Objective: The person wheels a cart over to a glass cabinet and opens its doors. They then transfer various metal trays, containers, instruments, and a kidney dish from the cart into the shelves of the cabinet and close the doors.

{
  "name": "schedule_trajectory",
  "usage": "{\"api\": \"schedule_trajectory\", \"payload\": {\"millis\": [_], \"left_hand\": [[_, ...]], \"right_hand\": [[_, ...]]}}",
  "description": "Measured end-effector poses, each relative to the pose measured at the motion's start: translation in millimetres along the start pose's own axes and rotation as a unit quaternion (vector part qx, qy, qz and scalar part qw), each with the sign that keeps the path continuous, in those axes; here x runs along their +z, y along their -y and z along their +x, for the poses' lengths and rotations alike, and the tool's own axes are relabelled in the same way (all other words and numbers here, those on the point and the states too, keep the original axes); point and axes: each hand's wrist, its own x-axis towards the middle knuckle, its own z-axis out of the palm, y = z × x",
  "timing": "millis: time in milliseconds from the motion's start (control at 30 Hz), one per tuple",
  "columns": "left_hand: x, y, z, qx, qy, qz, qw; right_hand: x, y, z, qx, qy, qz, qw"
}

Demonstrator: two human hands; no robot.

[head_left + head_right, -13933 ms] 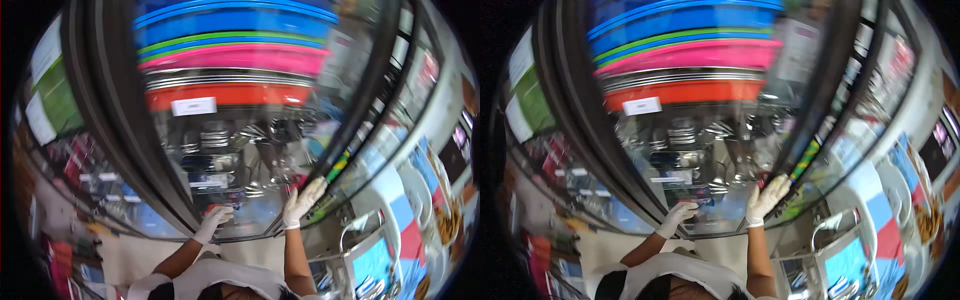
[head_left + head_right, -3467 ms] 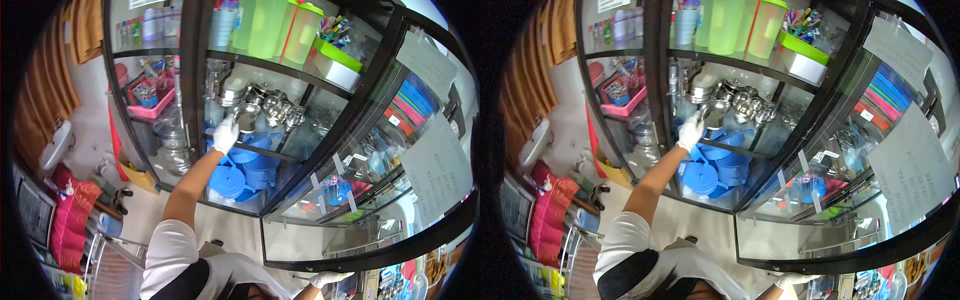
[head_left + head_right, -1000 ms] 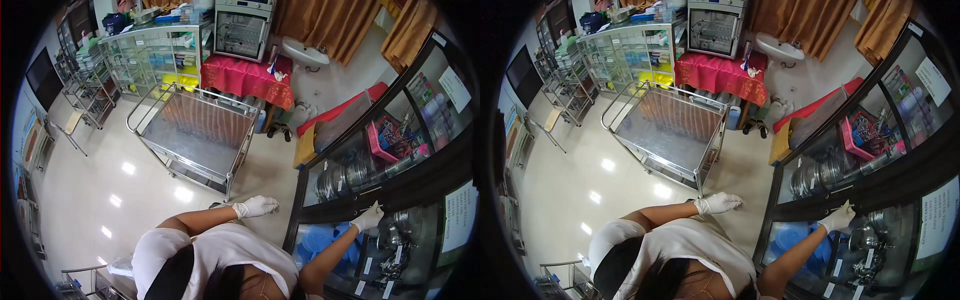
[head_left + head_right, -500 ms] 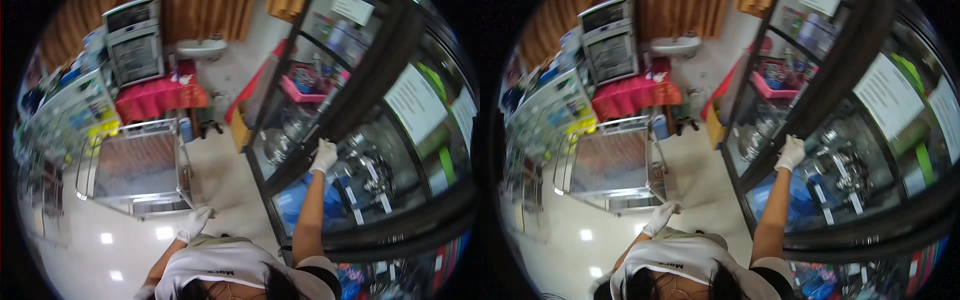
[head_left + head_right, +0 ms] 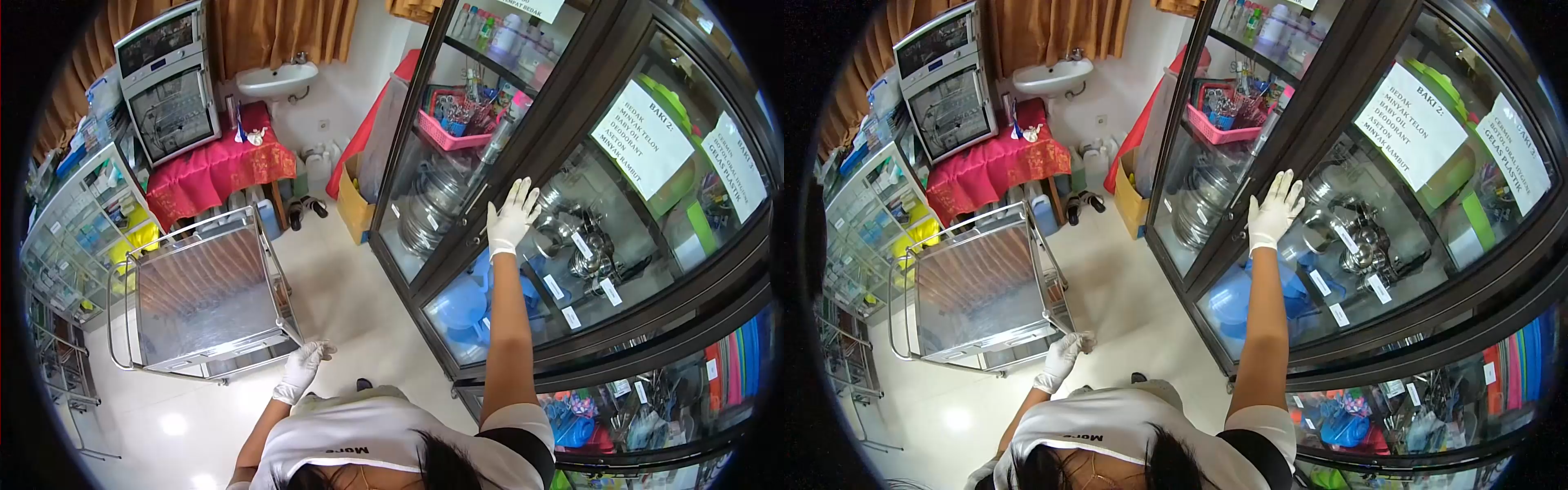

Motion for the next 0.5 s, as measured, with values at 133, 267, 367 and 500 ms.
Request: {"api": "schedule_trajectory", "payload": {"millis": [133, 267, 367, 500], "left_hand": [[1.0, -9.0, -4.1, -0.004, -0.007, -0.025, 1.0], [0.4, -2.3, -4.9, -0.012, -0.012, -0.036, 0.999], [0.7, 1.2, -1.3, -0.018, -0.014, -0.037, 0.999], [4.4, -1.7, 10.8, -0.029, -0.015, -0.024, 0.999]], "right_hand": [[11.4, -4.3, 3.5, -0.006, 0.013, -0.041, 0.999], [14.1, -4.3, 1.6, -0.01, 0.014, -0.061, 0.998], [14.2, -1.8, 3.6, -0.011, 0.01, -0.065, 0.998], [10.7, -0.2, 5.8, -0.003, 0.044, -0.084, 0.995]]}}
